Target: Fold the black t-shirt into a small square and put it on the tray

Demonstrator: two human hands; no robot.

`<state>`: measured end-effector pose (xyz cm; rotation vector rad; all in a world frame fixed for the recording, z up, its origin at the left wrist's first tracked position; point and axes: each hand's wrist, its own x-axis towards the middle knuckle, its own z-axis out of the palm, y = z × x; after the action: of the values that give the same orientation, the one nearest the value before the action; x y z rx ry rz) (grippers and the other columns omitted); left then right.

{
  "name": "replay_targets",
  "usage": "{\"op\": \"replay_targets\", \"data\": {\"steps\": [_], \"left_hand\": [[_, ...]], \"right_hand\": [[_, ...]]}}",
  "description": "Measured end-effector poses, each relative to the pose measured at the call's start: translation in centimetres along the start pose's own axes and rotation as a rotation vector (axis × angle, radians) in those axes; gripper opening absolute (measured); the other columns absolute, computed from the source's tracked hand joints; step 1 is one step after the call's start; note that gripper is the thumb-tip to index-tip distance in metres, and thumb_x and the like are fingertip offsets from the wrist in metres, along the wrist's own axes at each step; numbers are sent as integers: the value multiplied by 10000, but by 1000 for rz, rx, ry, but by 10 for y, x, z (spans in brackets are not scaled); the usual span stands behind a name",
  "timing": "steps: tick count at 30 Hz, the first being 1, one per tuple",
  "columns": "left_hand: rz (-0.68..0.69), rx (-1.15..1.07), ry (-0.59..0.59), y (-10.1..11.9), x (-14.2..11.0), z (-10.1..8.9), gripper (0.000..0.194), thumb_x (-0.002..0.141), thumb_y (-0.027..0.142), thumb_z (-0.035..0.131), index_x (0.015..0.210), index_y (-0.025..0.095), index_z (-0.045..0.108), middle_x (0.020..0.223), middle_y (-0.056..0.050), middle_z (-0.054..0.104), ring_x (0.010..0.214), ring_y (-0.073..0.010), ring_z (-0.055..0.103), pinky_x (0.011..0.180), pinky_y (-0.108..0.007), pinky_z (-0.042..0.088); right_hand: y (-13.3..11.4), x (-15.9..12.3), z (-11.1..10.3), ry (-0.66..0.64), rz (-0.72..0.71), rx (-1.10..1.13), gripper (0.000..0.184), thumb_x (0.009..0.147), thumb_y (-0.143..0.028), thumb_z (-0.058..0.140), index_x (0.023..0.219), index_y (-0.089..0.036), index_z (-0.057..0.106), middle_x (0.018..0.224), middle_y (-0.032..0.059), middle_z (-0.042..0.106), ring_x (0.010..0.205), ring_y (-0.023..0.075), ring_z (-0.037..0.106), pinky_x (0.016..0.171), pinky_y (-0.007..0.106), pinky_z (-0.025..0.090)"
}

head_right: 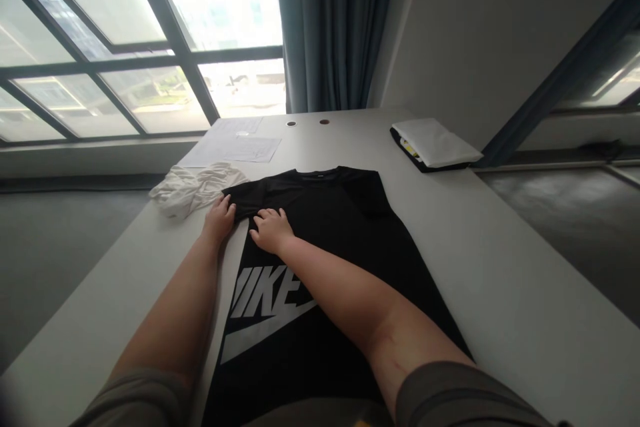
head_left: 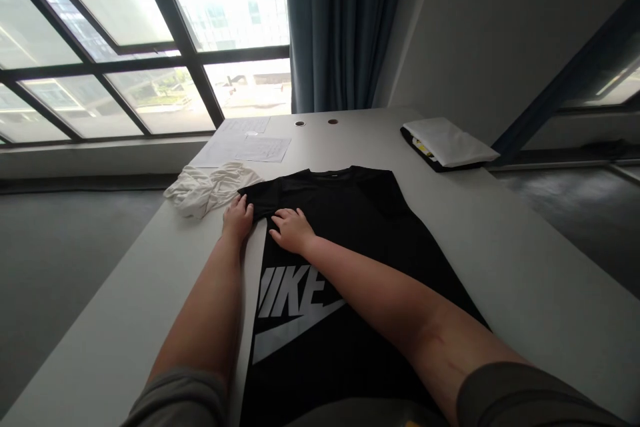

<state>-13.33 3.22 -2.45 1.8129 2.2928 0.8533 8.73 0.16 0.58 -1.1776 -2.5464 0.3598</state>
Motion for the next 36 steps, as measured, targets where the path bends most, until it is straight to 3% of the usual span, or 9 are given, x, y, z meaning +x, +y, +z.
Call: {"op": "replay_targets", "data": {"steps": [6, 12, 16, 19, 22, 25, 27, 31, 36], "left_hand": [[91, -285, 128, 5, 6, 2, 589, 965, 352, 474, 1503, 121, 531, 1592, -182, 459, 1526, -311, 401, 1308, -486, 333], [263, -240, 111, 39, -10, -7, 608, 989, 317, 449, 1570, 138, 436, 1649, -158, 391, 1550, -274, 370, 1311, -447, 330], [326, -129, 51, 61, -20, -20, 608, 1013, 310, 413, 1607, 189, 378, 1696, -115, 337, 1556, -257, 369, 1266, -421, 406], [382, -40, 11, 82, -27, -27, 609, 1020, 304, 403, 1615, 182, 364, 1705, -119, 324, 1532, -282, 411, 1216, -428, 466], [503, 16, -62, 110, -39, -24, 611, 1014, 273, 414, 1611, 152, 366, 1714, -140, 297, 1467, -303, 497, 1172, -432, 507], [718, 5, -126, 136, -53, -17, 595, 992, 222, 436, 1583, 151, 411, 1742, -146, 209, 1481, -302, 476, 1185, -446, 494], [815, 2, -150, 144, -60, -16, 544, 994, 223, 445, 1536, 193, 487, 1723, -125, 273, 1473, -295, 483, 1193, -465, 482], [671, 27, -149, 121, -63, -22, 453, 1006, 276, 472, 1445, 246, 581, 1545, -92, 544, 1346, -272, 591, 1155, -469, 497], [423, 47, -180, 56, -61, -27, 602, 886, 357, 685, 1459, 237, 548, 1464, -118, 579, 1336, -316, 571, 1164, -494, 474]], "right_hand": [[4, -7, 7, -43, -87, -20, 509, 1065, -483, 466, 1504, -246, 568, 1625, 65, 477, 1521, 312, 371, 1263, 580, 231], [-1, -9, 5, -69, -158, 12, 466, 1076, -463, 449, 1487, -287, 582, 1605, 38, 506, 1541, 307, 343, 1261, 631, 196], [3, -11, 1, 57, -130, 74, 363, 1058, -380, 483, 1313, -273, 719, 1472, 43, 627, 1451, 267, 450, 1259, 506, 261], [20, -6, -9, 257, 44, 248, 389, 1067, -311, 395, 1213, -239, 748, 1320, 66, 698, 1291, 205, 573, 1184, 351, 381], [51, 5, -26, 450, 363, 556, 490, 1084, -348, 256, 1297, -225, 680, 1256, 94, 706, 1187, 206, 643, 1061, 333, 498], [85, 13, -40, 365, 580, 902, 550, 1092, -460, 193, 1449, -243, 550, 1218, 105, 708, 1021, 197, 715, 886, 332, 591], [101, 13, -44, 264, 652, 1046, 527, 1090, -469, 220, 1510, -277, 474, 1204, 90, 705, 956, 181, 727, 804, 332, 615], [113, 5, -37, 203, 579, 1066, 455, 973, -332, 559, 1426, -291, 574, 1144, 50, 719, 910, 170, 713, 742, 312, 630], [115, 10, -30, 143, 534, 878, 184, 836, -173, 700, 997, -178, 790, 912, 58, 751, 705, 154, 682, 691, 301, 633]]}}
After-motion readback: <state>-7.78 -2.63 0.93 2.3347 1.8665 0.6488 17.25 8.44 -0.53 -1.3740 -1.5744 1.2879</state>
